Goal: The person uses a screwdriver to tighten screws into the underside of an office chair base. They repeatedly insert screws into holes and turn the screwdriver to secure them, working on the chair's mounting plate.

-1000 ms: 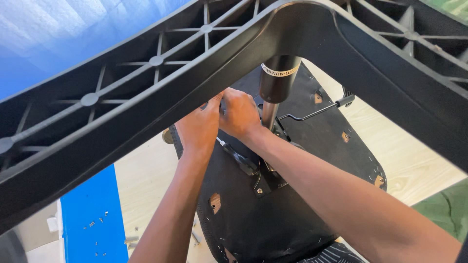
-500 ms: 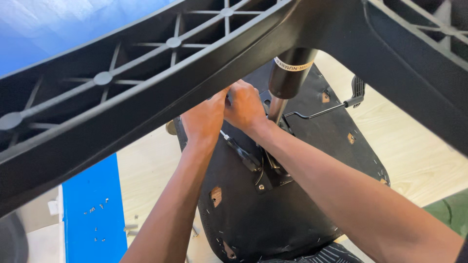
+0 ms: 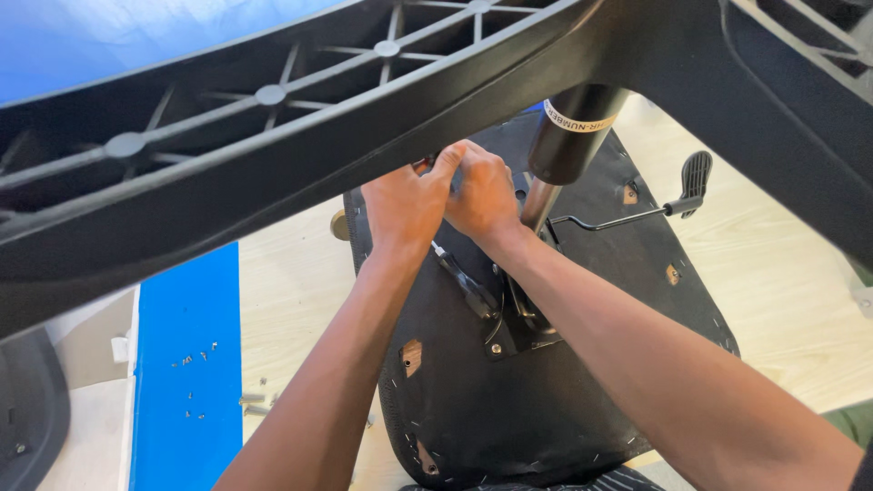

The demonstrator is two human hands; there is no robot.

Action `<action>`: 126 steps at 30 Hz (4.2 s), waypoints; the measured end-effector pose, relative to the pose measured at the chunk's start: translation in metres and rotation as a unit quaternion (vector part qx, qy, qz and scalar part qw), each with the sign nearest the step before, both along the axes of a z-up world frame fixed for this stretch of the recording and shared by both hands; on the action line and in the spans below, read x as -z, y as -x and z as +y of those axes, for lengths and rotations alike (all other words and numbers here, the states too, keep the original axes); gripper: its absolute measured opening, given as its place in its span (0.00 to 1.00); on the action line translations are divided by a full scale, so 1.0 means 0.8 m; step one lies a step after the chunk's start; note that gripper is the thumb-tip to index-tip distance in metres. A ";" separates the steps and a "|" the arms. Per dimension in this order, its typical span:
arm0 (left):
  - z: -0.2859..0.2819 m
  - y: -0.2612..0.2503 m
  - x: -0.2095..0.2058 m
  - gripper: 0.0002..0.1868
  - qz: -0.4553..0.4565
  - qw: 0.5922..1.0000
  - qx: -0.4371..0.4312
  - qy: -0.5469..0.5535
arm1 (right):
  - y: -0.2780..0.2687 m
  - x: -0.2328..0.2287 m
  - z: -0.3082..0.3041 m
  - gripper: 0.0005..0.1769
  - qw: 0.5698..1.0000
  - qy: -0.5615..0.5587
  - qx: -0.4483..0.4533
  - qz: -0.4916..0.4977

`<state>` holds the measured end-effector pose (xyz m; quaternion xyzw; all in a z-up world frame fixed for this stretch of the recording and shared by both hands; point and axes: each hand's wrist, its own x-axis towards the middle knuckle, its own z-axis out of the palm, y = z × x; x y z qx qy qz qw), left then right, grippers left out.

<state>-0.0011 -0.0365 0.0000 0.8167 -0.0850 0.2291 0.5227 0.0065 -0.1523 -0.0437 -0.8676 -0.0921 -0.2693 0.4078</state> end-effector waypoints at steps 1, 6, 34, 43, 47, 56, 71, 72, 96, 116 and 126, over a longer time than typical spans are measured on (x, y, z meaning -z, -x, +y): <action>0.000 0.001 0.000 0.16 -0.002 1.000 -0.002 -0.002 | 0.001 0.000 0.002 0.09 1.000 -0.005 0.004 0.003; -0.003 0.006 0.002 0.15 -0.013 1.000 0.003 0.005 | 0.008 -0.003 0.005 0.09 1.000 -0.013 0.009 -0.004; 0.011 0.010 -0.012 0.13 -0.031 0.997 0.038 -0.058 | 0.028 -0.035 0.031 0.17 0.995 0.009 0.063 0.083; 0.012 0.038 -0.030 0.13 0.058 0.996 0.051 -0.038 | 0.043 -0.025 0.032 0.15 0.997 -0.004 0.058 0.052; 0.009 0.045 -0.039 0.13 0.091 0.994 0.043 -0.054 | 0.046 -0.018 0.030 0.15 0.996 -0.005 0.072 0.058; -0.001 0.037 -0.035 0.14 0.058 0.995 0.050 -0.056 | 0.057 -0.021 0.025 0.18 0.997 0.002 0.061 0.044; 0.004 0.053 -0.041 0.17 0.061 0.996 0.042 -0.051 | 0.225 -0.125 0.072 0.49 0.982 -0.139 -0.053 -0.117; 0.006 0.055 -0.043 0.18 0.065 0.996 0.043 -0.047 | 0.226 -0.131 0.076 0.49 0.982 -0.132 -0.056 -0.125; 0.004 0.085 -0.078 0.16 0.110 0.984 0.111 -0.089 | 0.222 -0.150 0.070 0.49 0.982 -0.065 -0.034 -0.175; 0.056 0.067 -0.045 0.19 0.050 0.991 0.105 -0.063 | 0.179 -0.148 0.095 0.49 0.983 0.018 -0.038 -0.179; 0.104 0.056 -0.014 0.13 0.002 0.998 0.069 0.003 | 0.148 -0.089 0.121 0.39 0.978 -0.132 -0.068 -0.146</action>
